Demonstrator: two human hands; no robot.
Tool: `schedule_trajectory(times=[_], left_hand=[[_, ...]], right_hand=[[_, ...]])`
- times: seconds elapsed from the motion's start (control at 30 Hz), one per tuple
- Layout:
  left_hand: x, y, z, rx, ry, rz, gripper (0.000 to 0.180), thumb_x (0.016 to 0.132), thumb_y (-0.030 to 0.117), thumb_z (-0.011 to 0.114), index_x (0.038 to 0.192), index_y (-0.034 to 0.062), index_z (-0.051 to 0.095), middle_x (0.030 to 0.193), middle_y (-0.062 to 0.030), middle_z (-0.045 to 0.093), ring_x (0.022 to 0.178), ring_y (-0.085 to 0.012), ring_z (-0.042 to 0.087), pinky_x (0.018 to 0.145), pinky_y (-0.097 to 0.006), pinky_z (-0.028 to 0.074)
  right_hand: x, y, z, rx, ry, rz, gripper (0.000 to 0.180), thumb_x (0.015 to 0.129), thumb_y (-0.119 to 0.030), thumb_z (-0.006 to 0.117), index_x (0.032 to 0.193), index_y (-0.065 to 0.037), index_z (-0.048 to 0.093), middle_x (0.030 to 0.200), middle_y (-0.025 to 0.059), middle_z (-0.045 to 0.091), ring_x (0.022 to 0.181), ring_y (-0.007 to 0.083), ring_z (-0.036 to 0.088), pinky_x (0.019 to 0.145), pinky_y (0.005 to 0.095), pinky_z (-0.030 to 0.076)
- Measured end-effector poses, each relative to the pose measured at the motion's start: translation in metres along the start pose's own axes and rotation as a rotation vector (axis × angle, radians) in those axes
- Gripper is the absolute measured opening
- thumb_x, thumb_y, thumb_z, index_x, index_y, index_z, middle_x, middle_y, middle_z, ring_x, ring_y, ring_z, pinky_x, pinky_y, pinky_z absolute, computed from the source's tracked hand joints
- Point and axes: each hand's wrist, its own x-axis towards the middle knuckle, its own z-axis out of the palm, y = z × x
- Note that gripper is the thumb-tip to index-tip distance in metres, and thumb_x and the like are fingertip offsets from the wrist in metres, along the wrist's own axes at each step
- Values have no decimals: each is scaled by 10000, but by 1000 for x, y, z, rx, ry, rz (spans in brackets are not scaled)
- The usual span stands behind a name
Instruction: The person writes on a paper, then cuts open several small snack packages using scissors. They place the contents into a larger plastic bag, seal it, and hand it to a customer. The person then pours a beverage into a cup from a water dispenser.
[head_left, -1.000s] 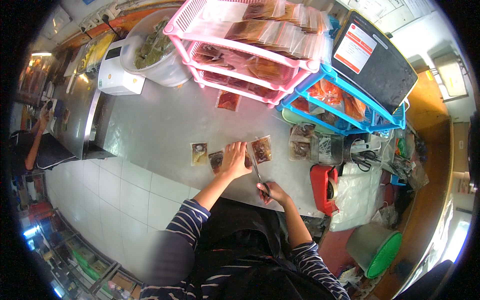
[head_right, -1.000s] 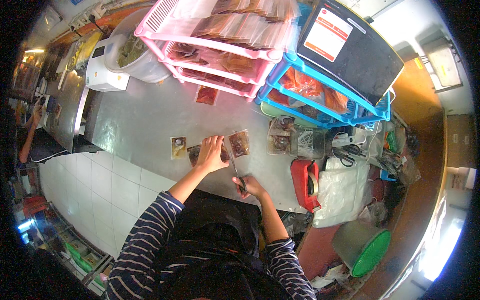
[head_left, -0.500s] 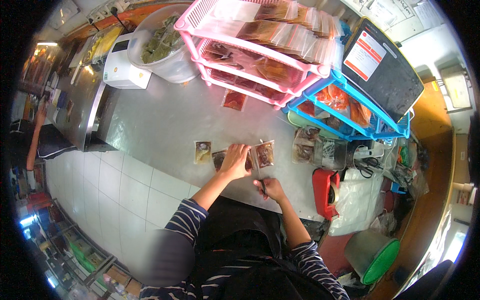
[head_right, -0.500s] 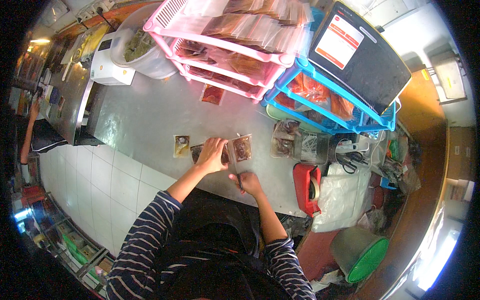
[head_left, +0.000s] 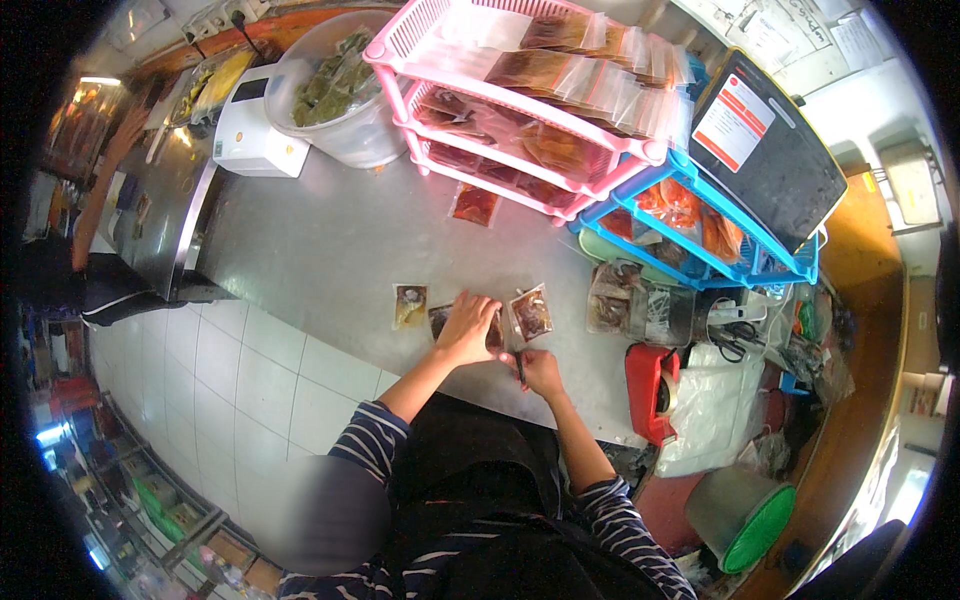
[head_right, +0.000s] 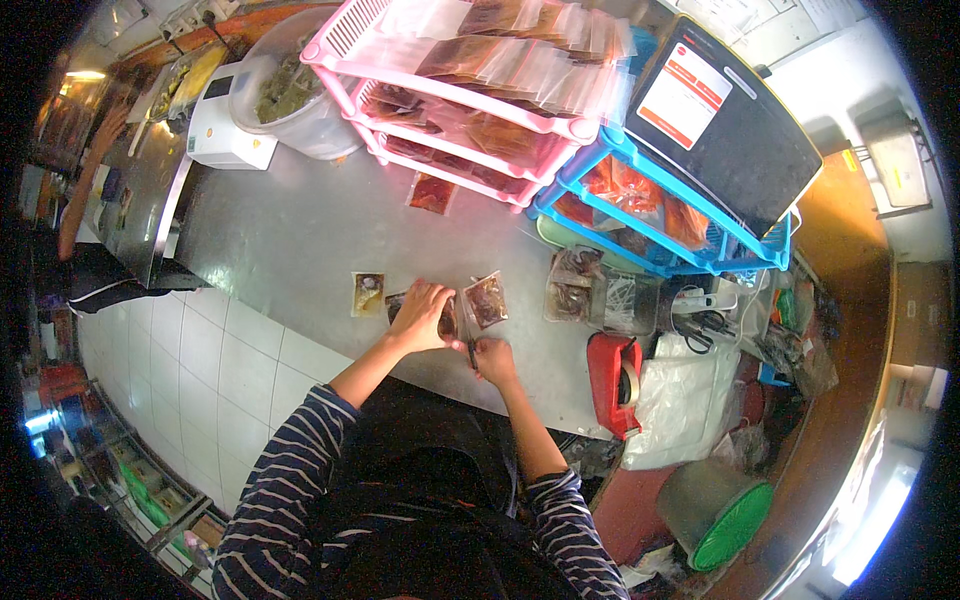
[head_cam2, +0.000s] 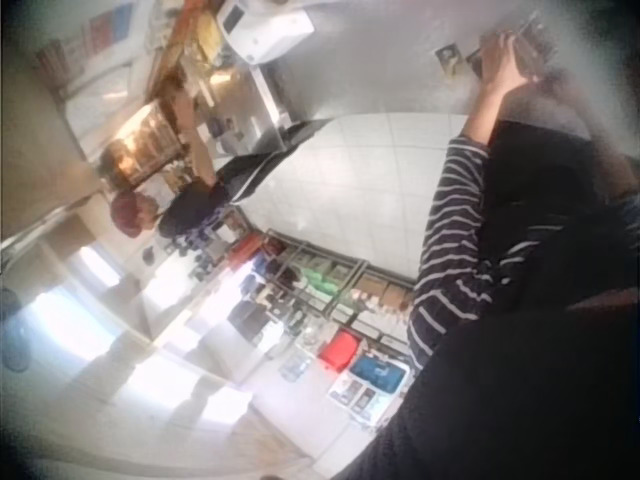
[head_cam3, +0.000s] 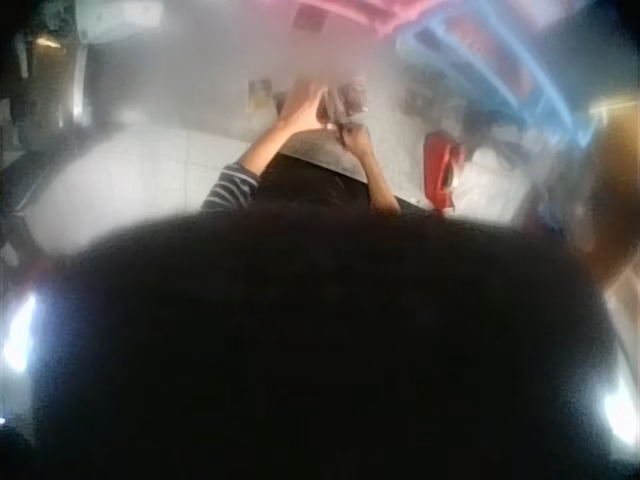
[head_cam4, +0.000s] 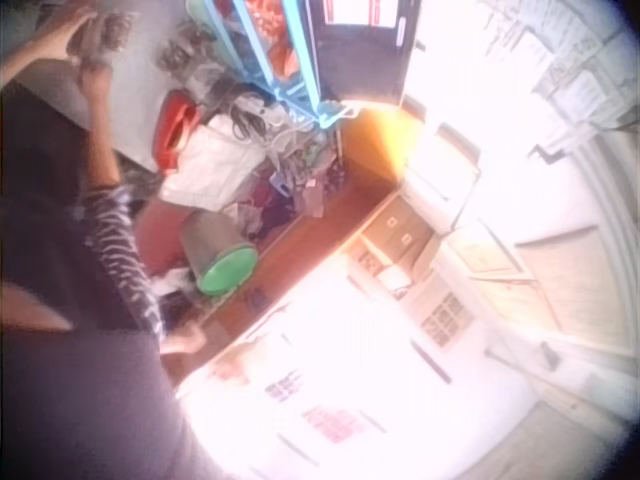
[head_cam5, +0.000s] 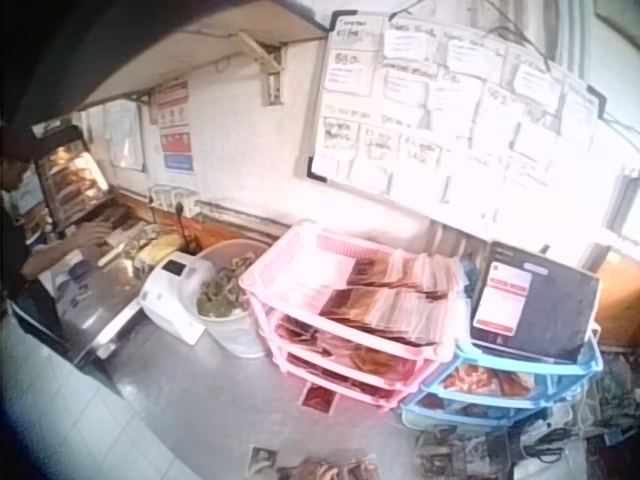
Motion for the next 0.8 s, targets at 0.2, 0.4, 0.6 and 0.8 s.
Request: schedule_trajectory(times=[0.2,0.4,0.6,0.8], left_hand=[[5,-6,-14,189,-8,-155,918,524,381,803,1248,8,380,1205,-159,431,1155,-309,419,1037,-560,229],[35,50,-2,89,-4,-5,991,535,366,812,1306,-3,310,1270,-166,376,1204,-318,361,1008,-521,281],[70,64,23,61,-17,-227,884,508,270,819,1226,16,371,1117,-159,439,1012,-295,472,885,-425,391],[56,61,-8,-264,112,5,846,541,208,790,1238,33,345,1130,-174,422,1066,-351,433,915,-440,385]], right_hand=[[-9,-12,-6,-25,56,28,601,720,-563,675,525,-12,535,456,37,522,374,137,527,378,298,435],[-56,57,-20,291,-91,132,584,796,-559,594,604,-9,557,502,49,539,397,151,535,398,273,470],[-88,83,-36,454,-292,255,623,818,-607,517,729,7,572,638,99,577,486,171,576,460,288,520],[-79,70,-39,492,-371,82,667,795,-650,504,759,13,567,663,99,576,521,176,593,489,292,532]])
